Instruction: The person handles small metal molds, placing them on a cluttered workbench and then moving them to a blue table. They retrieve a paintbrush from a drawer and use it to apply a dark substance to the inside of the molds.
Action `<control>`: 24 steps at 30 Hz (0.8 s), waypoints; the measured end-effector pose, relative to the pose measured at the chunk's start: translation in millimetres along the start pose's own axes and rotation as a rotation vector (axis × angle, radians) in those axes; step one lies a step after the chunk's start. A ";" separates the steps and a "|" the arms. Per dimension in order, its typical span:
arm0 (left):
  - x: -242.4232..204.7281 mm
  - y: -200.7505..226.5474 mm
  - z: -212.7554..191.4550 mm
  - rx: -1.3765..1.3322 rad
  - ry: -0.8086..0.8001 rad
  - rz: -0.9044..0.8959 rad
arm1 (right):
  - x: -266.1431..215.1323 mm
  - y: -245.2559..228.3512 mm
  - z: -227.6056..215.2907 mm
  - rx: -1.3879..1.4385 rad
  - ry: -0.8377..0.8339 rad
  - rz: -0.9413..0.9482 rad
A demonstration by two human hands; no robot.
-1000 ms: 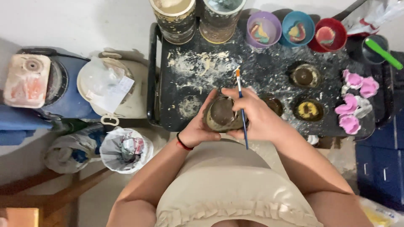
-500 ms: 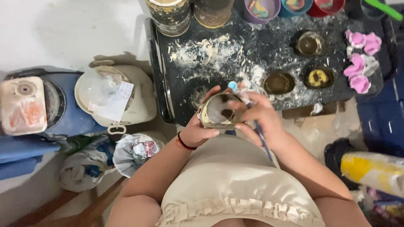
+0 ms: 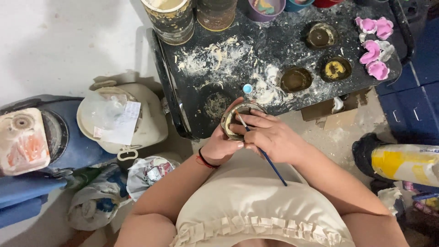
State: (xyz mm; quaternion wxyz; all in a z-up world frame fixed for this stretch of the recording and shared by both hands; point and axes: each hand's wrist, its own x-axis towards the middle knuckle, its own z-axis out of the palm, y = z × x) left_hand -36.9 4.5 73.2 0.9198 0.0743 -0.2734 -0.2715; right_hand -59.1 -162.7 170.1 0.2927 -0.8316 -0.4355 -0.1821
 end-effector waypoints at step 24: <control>-69.7 -7.9 -134.9 0.040 0.117 0.019 | -103.4 140.5 71.3 0.300 0.295 0.877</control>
